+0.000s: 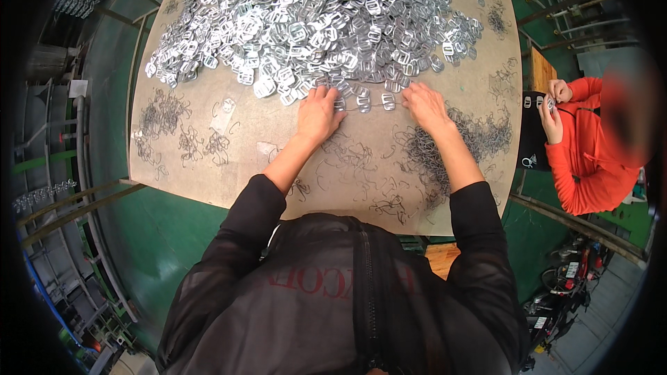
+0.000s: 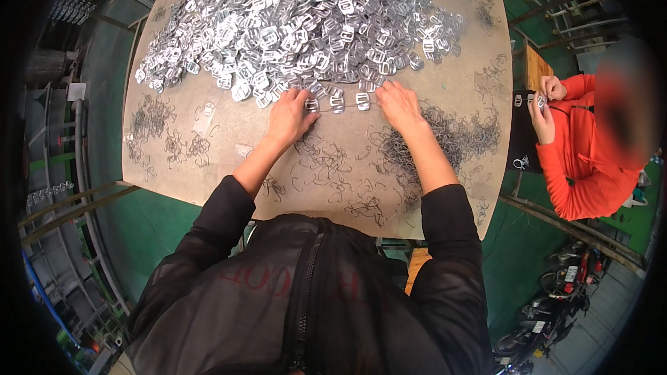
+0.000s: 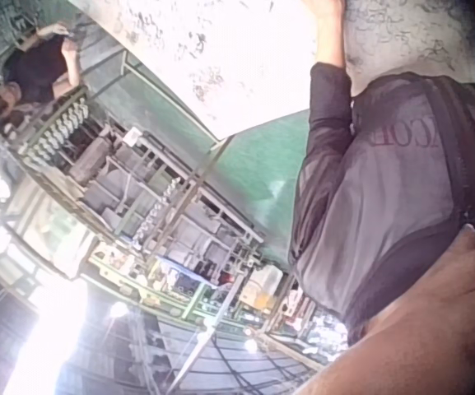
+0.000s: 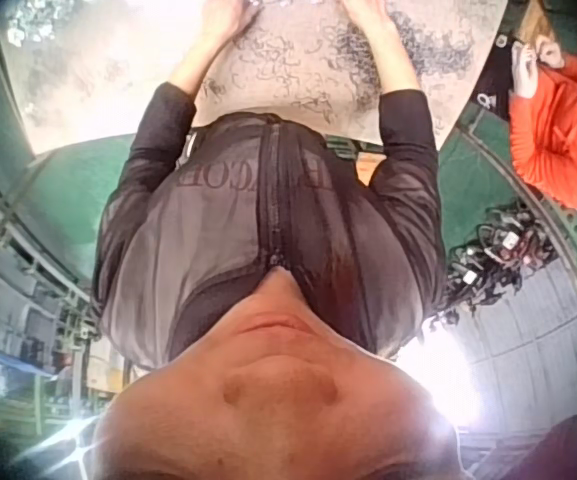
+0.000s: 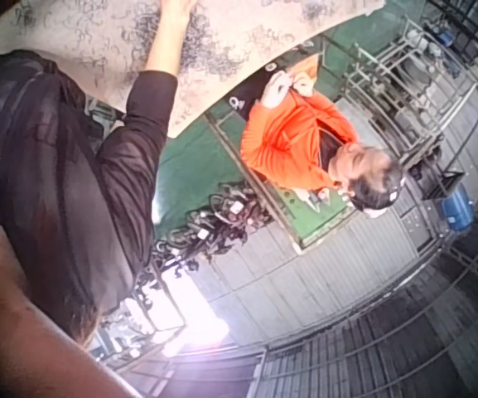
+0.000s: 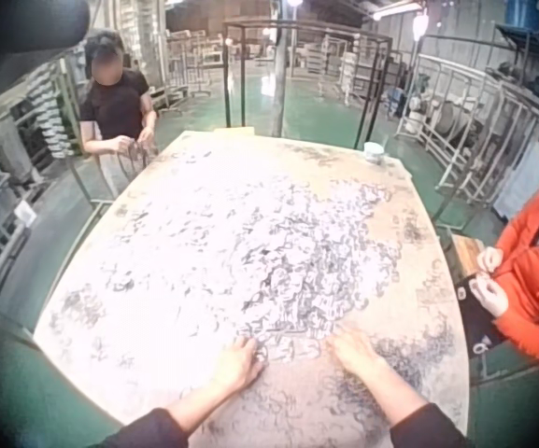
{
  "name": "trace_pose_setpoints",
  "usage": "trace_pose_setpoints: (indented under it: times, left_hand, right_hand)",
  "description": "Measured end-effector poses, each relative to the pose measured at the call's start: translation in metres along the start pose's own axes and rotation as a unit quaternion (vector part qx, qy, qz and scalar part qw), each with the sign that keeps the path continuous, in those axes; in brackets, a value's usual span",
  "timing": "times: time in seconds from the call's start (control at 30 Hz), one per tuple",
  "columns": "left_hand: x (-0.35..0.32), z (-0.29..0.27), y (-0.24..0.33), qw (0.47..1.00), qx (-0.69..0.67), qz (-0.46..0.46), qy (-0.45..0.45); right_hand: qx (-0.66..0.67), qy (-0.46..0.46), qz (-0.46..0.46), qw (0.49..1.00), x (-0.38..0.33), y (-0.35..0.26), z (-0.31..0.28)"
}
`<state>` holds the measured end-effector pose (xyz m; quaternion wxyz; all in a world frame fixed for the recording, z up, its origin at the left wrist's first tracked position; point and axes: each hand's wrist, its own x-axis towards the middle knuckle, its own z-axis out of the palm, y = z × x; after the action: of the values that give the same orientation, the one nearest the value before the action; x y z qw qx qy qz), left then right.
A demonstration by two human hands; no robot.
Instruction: The person walks through a fabrication floor, handles metal rods with attached brush-like components, and then sits at a table to thread small metal clips onto wire hooks.
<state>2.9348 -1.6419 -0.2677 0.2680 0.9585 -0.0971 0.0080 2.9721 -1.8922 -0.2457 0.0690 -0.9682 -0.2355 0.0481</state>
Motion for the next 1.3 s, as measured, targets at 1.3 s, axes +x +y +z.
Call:
trace_pose_setpoints:
  times: [1.3]
  left_hand:
    - [-0.037, -0.205, 0.084, 0.858, -0.441, 0.229, 0.128]
  right_hand:
    - [-0.28, 0.249, -0.38, 0.845, -0.038, -0.187, -0.289]
